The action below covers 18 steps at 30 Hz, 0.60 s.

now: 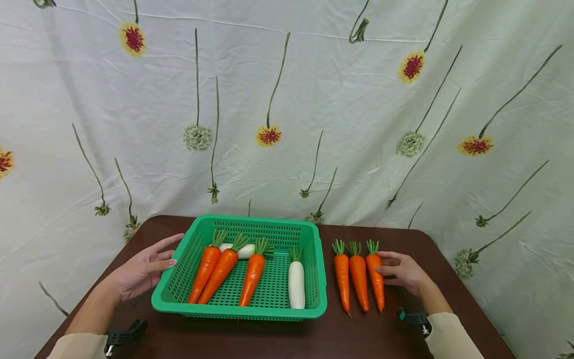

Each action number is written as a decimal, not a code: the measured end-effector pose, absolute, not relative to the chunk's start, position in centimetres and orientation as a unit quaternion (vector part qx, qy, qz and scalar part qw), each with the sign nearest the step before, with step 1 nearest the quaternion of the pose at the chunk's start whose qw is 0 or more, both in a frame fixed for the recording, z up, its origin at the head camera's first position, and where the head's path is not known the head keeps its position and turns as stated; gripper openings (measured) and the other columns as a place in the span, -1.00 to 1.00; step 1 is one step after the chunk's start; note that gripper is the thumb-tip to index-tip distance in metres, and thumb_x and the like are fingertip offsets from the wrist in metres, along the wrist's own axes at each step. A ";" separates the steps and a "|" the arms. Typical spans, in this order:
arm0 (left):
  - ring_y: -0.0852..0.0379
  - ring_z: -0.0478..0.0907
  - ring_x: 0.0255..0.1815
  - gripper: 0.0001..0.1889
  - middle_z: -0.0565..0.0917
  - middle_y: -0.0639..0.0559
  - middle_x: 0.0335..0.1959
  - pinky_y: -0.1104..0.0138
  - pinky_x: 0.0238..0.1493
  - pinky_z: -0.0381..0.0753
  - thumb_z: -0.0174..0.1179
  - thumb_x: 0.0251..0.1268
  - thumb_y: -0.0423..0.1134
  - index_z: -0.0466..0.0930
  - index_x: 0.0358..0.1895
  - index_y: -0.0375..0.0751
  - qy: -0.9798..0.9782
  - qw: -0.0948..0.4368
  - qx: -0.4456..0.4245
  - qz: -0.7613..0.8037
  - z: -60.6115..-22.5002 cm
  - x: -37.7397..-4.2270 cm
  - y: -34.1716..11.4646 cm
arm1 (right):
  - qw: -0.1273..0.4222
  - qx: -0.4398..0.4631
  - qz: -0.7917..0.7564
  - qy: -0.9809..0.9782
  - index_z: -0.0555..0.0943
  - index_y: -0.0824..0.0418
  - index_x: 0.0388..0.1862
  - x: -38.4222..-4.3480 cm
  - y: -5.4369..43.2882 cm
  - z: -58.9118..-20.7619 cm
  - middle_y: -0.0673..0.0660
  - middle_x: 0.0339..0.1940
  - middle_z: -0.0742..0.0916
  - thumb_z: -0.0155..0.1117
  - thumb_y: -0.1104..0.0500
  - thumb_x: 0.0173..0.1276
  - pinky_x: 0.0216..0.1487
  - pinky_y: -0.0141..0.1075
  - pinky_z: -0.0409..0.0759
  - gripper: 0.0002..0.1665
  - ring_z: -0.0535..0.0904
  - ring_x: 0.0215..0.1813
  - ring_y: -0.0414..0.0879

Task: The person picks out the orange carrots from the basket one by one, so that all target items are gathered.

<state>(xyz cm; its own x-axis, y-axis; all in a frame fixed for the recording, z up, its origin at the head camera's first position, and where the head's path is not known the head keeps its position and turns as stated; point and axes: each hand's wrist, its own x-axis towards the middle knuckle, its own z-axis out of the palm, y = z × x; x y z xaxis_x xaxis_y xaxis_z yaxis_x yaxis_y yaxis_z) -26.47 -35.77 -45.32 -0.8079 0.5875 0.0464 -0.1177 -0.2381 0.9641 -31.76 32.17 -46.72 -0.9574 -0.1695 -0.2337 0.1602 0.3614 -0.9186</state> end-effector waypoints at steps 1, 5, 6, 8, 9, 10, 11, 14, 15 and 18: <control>0.01 0.66 0.26 -0.25 0.60 0.05 0.32 -0.01 0.21 0.67 -0.20 0.62 -0.53 -0.24 0.68 0.07 0.571 0.232 0.205 0.760 -45.3 -26.5 -35.8 | 0.147 -0.007 -0.563 0.813 0.30 0.41 0.54 -31.7 32.2 -46.7 0.51 0.37 0.54 0.44 0.17 0.38 0.11 0.07 0.75 -0.14 0.71 0.10 0.04; 0.01 0.66 0.26 -0.25 0.60 0.04 0.32 -0.01 0.21 0.67 -0.20 0.61 -0.53 -0.23 0.68 0.05 0.569 0.233 0.206 0.761 -45.3 -26.4 -35.7 | 0.146 -0.006 -0.565 0.812 0.29 0.41 0.55 -31.8 32.2 -46.7 0.51 0.39 0.52 0.43 0.18 0.39 0.12 0.05 0.75 -0.15 0.71 0.12 0.03; 0.01 0.66 0.26 -0.25 0.60 0.04 0.32 -0.01 0.21 0.67 -0.20 0.61 -0.54 -0.24 0.68 0.05 0.569 0.233 0.206 0.761 -45.3 -26.4 -35.7 | 0.145 -0.004 -0.566 0.811 0.30 0.40 0.54 -31.8 32.2 -46.7 0.50 0.39 0.52 0.43 0.18 0.39 0.12 0.05 0.75 -0.15 0.70 0.12 0.03; 0.01 0.66 0.26 -0.24 0.59 0.04 0.32 0.00 0.22 0.67 -0.20 0.61 -0.54 -0.26 0.68 0.04 0.567 0.234 0.206 0.762 -45.2 -26.4 -35.7 | 0.141 -0.001 -0.566 0.812 0.32 0.39 0.54 -31.8 32.1 -46.7 0.49 0.39 0.52 0.44 0.18 0.38 0.11 0.05 0.75 -0.16 0.70 0.13 0.03; 0.01 0.66 0.26 -0.24 0.59 0.04 0.33 0.00 0.22 0.67 -0.20 0.61 -0.54 -0.27 0.68 0.04 0.566 0.236 0.205 0.763 -45.2 -26.4 -35.7 | 0.138 0.000 -0.562 0.815 0.32 0.39 0.53 -31.8 32.0 -46.6 0.49 0.39 0.52 0.44 0.17 0.37 0.11 0.05 0.75 -0.16 0.70 0.14 0.04; 0.01 0.65 0.26 -0.24 0.59 0.04 0.33 0.00 0.22 0.67 -0.20 0.61 -0.54 -0.28 0.68 0.04 0.565 0.237 0.205 0.763 -45.2 -26.4 -35.7 | 0.134 0.000 -0.558 0.819 0.33 0.39 0.52 -31.7 31.9 -46.5 0.50 0.39 0.52 0.45 0.17 0.37 0.11 0.05 0.75 -0.16 0.69 0.15 0.05; 0.01 0.65 0.26 -0.23 0.59 0.05 0.34 0.00 0.22 0.67 -0.20 0.61 -0.54 -0.30 0.69 0.03 0.564 0.237 0.204 0.764 -45.2 -26.4 -35.7 | 0.128 0.000 -0.550 0.825 0.35 0.40 0.51 -31.7 31.8 -46.4 0.49 0.39 0.52 0.45 0.16 0.37 0.11 0.05 0.75 -0.17 0.69 0.16 0.06; 0.00 0.66 0.26 -0.22 0.59 0.05 0.34 0.00 0.22 0.67 -0.18 0.61 -0.53 -0.32 0.68 0.02 0.566 0.238 0.200 0.764 -45.2 -26.5 -35.6 | 0.110 0.009 -0.528 0.842 0.41 0.38 0.47 -31.5 31.4 -46.1 0.48 0.38 0.55 0.49 0.15 0.33 0.10 0.05 0.75 -0.20 0.69 0.16 0.09; 0.00 0.66 0.26 -0.22 0.59 0.06 0.34 0.00 0.22 0.67 -0.18 0.61 -0.53 -0.32 0.68 0.02 0.567 0.237 0.199 0.764 -45.2 -26.5 -35.6 | 0.105 0.006 -0.516 0.850 0.42 0.39 0.46 -31.5 31.3 -45.9 0.49 0.38 0.55 0.48 0.15 0.34 0.10 0.05 0.75 -0.21 0.69 0.16 0.10; 0.00 0.65 0.26 -0.22 0.59 0.07 0.35 0.00 0.22 0.67 -0.17 0.61 -0.53 -0.33 0.68 0.01 0.569 0.235 0.197 0.763 -45.2 -26.5 -35.7 | 0.087 0.004 -0.490 0.867 0.47 0.37 0.42 -31.6 31.1 -45.5 0.48 0.36 0.58 0.48 0.13 0.34 0.10 0.00 0.75 -0.26 0.68 0.17 0.11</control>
